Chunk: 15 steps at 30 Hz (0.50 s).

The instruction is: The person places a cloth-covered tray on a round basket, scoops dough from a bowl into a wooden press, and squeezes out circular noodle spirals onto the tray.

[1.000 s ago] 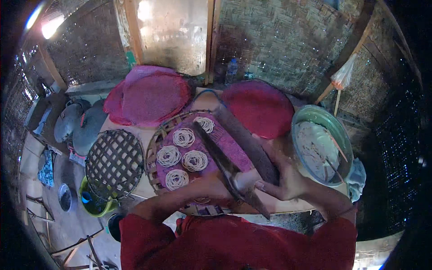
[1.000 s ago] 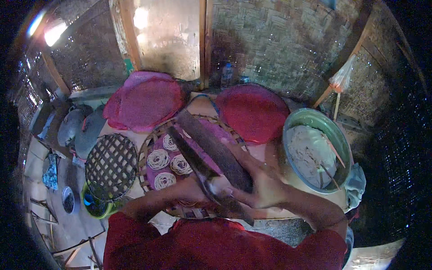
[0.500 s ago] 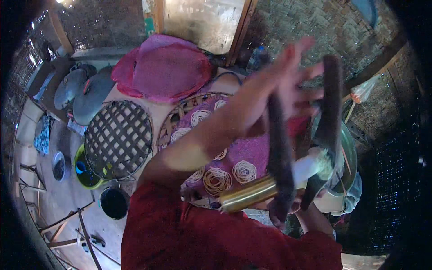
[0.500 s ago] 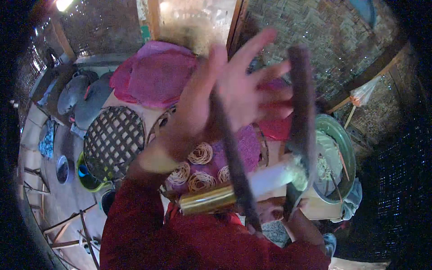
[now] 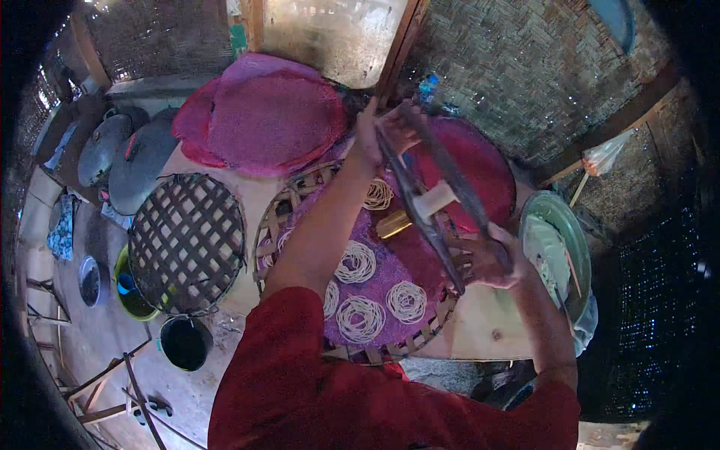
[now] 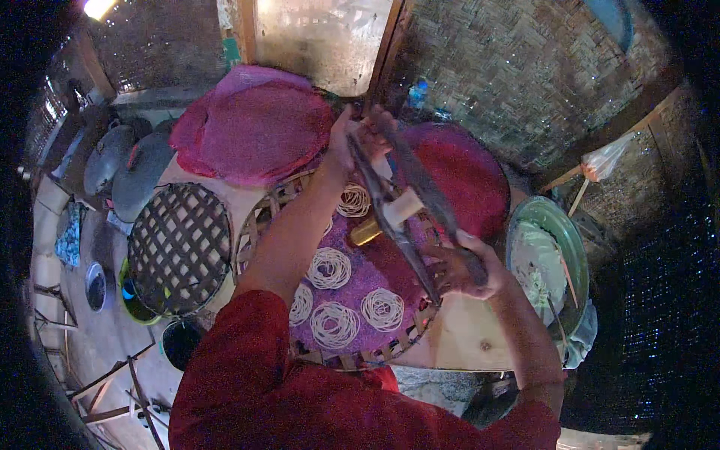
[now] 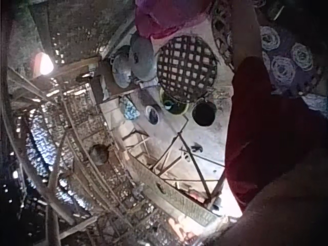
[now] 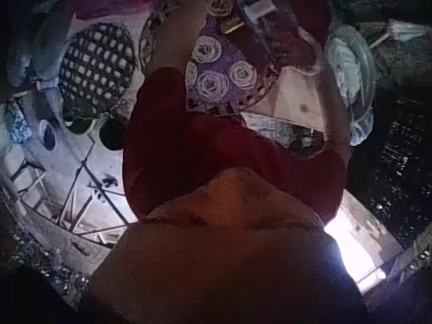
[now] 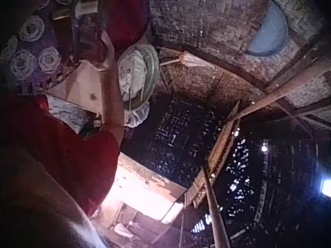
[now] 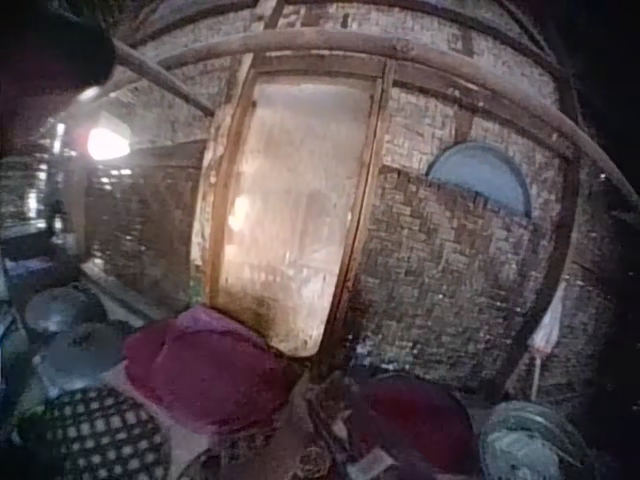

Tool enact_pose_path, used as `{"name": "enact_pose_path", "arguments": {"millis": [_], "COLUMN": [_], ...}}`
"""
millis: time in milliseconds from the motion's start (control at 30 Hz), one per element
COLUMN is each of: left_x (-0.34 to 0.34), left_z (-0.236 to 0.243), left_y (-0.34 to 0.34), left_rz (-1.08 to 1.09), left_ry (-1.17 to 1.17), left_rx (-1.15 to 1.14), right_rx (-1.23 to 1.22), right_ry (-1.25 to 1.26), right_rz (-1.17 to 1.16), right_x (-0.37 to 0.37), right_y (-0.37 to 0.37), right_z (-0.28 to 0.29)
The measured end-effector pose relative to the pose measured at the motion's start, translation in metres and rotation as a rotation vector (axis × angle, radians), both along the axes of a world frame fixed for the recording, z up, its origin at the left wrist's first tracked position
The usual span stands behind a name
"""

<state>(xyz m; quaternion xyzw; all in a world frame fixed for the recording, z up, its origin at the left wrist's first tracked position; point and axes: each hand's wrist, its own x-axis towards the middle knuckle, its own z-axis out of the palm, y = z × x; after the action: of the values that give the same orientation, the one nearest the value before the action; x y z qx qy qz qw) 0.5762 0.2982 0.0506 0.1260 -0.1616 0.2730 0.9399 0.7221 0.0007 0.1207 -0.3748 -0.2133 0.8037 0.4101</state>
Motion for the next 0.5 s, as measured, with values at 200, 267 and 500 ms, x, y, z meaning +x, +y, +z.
{"name": "enact_pose_path", "arguments": {"millis": [200, 267, 500], "left_x": [0.008, 0.008, -0.025], "left_z": [-0.029, -0.017, 0.040], "left_y": [-0.003, -0.005, 0.006], "left_rz": [0.102, 0.151, 0.256], "left_ry": [-0.164, -0.156, -0.147], "left_rx": [-0.145, -0.174, -0.033], "right_rx": [-0.139, -0.100, -0.034], "right_ry": [-0.153, -0.383, -0.595], "right_rz": [0.042, 0.056, -0.049], "right_x": [-0.010, -0.003, -0.026], "right_y": [0.009, 0.013, 0.021], "right_z": [0.023, 0.042, 0.068]}}
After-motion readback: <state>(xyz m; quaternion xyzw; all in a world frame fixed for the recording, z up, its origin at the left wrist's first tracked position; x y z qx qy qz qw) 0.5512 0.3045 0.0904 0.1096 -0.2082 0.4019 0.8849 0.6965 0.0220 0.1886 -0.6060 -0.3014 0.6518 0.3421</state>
